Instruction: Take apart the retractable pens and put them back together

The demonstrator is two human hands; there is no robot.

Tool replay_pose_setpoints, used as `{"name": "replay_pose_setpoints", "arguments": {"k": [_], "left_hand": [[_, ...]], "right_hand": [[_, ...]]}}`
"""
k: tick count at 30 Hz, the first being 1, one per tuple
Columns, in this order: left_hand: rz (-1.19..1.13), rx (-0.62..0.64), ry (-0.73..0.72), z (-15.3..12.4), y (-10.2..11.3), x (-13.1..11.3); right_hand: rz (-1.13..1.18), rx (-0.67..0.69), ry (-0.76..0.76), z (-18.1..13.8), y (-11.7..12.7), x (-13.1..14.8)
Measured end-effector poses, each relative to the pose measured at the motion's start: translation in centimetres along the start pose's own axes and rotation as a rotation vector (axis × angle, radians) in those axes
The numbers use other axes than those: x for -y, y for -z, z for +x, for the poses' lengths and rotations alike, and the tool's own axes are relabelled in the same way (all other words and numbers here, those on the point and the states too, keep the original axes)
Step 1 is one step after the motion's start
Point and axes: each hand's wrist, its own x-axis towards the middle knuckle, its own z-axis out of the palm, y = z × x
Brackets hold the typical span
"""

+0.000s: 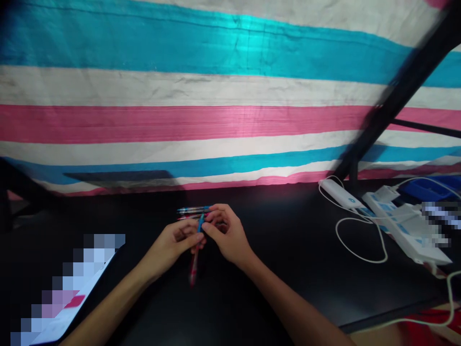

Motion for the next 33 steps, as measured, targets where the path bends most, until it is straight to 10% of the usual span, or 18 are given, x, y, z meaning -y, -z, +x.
{"name": "replay_pose_setpoints", "arguments": {"k": [7, 33], "left_hand": [[-0.393, -0.166, 0.001, -0.1, 1.4, 0.0], [0.244, -0.262, -0.118, -0.6, 4.1, 0.1]], "right_hand": [[-0.158, 0.392, -0.241, 0.3, 1.7, 0.3], [-0.035, 0.131, -0.274, 0.9, 3.6, 0.7]]}}
